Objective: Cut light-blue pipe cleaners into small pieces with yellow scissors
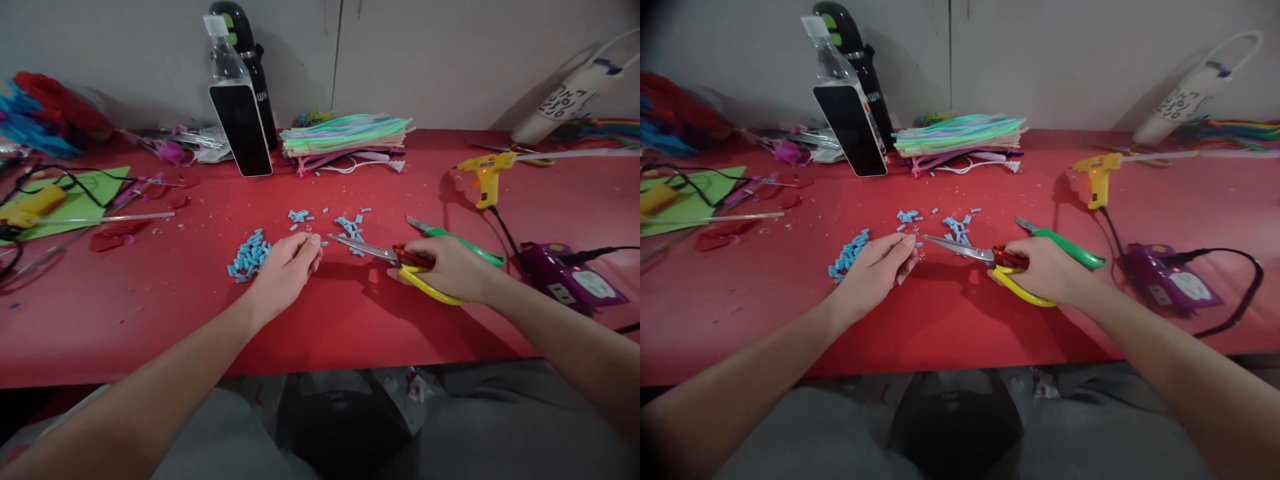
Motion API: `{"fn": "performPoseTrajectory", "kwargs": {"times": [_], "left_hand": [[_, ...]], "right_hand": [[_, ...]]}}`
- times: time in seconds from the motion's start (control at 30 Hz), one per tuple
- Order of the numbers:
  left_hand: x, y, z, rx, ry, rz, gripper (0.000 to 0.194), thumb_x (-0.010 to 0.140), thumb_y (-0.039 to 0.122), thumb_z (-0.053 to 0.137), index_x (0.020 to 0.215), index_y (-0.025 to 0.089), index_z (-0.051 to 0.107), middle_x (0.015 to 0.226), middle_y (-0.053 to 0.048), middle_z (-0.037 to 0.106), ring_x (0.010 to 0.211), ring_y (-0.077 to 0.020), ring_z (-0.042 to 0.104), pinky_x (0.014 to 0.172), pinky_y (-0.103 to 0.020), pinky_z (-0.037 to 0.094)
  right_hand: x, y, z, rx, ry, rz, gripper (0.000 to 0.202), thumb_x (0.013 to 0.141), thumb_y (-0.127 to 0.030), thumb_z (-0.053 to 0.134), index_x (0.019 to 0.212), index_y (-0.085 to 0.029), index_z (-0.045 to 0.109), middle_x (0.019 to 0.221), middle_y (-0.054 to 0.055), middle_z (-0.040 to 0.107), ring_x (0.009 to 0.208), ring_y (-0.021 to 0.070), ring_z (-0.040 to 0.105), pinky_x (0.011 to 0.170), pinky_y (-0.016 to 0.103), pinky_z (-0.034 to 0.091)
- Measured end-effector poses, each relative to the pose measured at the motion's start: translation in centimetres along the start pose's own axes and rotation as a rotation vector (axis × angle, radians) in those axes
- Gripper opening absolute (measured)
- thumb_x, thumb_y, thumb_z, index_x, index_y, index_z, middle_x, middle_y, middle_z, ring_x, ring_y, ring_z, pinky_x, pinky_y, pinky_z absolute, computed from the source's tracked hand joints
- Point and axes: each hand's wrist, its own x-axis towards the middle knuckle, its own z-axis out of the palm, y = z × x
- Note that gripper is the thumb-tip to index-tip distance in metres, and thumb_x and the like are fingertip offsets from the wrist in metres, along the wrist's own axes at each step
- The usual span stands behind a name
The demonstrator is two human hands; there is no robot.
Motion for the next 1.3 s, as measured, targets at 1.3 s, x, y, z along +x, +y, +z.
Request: {"fn": "performPoseTrajectory", "kwargs": {"times": [1.3], "left_hand": [[0.19,-0.69,0.03,0.028,0.036,0.047,0.037,0.096,0.044,0.038,0.074,0.018,0.052,0.065,0.002,0.052,0.055,-0.0095,0.044,0.057,-0.025,0.036]], "right_hand": [[-0.15,-0.13,0.08,-0.016,-0.014,-0.012,0.042,0.077,-0.051,0.061,0.061,-0.020,0.037,0.054,-0.005,0.034,0.053,0.0096,0.027,0.049,0.025,0.022]]}}
